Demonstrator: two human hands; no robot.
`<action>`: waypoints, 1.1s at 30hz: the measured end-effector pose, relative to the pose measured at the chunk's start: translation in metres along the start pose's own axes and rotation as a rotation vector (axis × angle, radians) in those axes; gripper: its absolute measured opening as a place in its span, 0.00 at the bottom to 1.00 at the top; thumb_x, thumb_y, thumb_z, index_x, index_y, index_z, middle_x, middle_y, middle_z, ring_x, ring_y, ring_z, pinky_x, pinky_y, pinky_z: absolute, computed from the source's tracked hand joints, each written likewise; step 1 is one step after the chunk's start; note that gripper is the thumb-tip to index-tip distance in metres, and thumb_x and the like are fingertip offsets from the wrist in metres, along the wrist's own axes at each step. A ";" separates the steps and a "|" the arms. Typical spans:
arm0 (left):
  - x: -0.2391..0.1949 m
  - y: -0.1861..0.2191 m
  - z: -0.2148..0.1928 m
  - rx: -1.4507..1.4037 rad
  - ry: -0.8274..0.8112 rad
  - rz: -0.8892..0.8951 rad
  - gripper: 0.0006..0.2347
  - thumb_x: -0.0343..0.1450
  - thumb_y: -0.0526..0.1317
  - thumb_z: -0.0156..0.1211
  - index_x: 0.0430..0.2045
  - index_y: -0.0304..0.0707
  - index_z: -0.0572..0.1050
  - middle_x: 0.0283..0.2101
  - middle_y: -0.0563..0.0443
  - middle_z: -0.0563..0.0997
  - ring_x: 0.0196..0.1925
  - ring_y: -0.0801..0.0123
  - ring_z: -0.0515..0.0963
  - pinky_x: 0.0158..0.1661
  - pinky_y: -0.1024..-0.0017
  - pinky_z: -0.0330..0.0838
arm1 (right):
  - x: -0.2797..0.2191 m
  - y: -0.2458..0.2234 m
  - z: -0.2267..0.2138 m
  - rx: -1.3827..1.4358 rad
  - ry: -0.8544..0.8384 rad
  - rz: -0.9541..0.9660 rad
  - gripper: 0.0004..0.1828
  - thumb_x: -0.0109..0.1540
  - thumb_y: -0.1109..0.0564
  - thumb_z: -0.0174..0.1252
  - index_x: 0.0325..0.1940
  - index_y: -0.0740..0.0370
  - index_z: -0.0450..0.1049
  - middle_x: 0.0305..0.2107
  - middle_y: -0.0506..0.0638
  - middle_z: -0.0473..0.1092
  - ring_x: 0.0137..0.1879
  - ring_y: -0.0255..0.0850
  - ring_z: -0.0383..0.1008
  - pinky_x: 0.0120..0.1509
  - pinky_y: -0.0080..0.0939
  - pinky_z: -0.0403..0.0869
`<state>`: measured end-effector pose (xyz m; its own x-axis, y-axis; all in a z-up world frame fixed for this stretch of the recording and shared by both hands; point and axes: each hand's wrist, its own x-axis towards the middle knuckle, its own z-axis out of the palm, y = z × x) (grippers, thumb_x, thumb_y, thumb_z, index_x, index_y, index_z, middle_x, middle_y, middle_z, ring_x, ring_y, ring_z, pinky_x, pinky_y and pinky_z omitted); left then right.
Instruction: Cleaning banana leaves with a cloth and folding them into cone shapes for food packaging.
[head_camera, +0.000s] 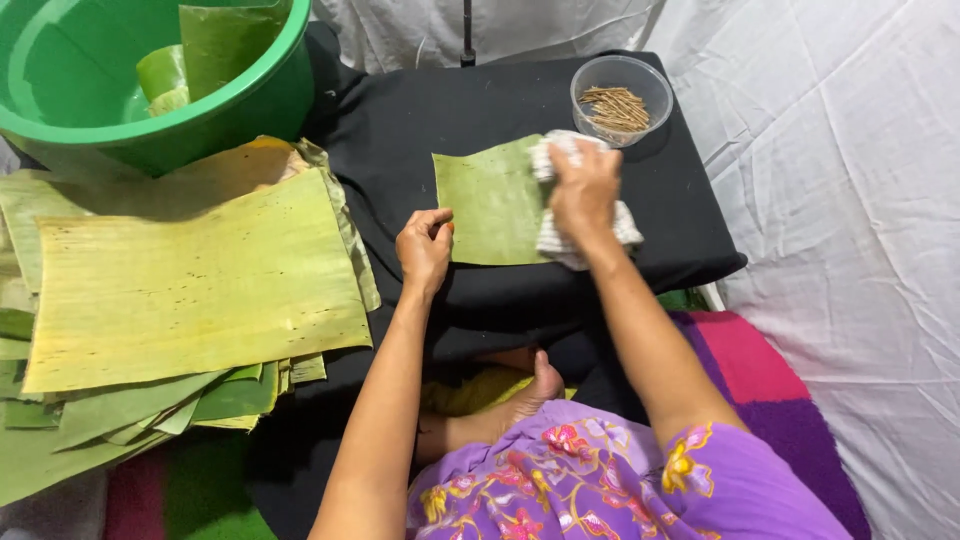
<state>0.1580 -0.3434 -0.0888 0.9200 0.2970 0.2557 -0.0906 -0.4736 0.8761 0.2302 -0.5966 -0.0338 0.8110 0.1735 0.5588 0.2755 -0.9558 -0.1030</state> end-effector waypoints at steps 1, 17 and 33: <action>0.000 -0.001 0.000 0.000 -0.001 0.000 0.10 0.66 0.35 0.64 0.39 0.47 0.85 0.39 0.54 0.83 0.37 0.59 0.85 0.37 0.67 0.79 | -0.003 -0.020 0.008 0.000 0.000 0.001 0.29 0.54 0.63 0.59 0.58 0.42 0.80 0.51 0.54 0.70 0.55 0.58 0.66 0.47 0.58 0.77; -0.001 -0.001 0.000 0.015 0.005 -0.006 0.11 0.66 0.34 0.64 0.41 0.47 0.85 0.40 0.53 0.84 0.38 0.59 0.85 0.38 0.67 0.79 | -0.029 0.012 0.040 0.069 -0.211 0.050 0.29 0.58 0.61 0.57 0.63 0.40 0.75 0.56 0.51 0.67 0.56 0.58 0.66 0.49 0.59 0.77; 0.001 -0.017 0.007 0.009 0.005 -0.023 0.10 0.67 0.36 0.64 0.40 0.50 0.85 0.39 0.55 0.84 0.37 0.61 0.85 0.38 0.68 0.79 | -0.013 -0.076 0.063 0.278 -0.249 -0.079 0.27 0.60 0.58 0.55 0.62 0.38 0.73 0.56 0.49 0.66 0.58 0.57 0.66 0.51 0.60 0.78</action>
<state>0.1637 -0.3409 -0.1066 0.9201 0.3119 0.2370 -0.0658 -0.4735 0.8783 0.2315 -0.5117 -0.0855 0.8730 0.3289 0.3602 0.4436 -0.8424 -0.3059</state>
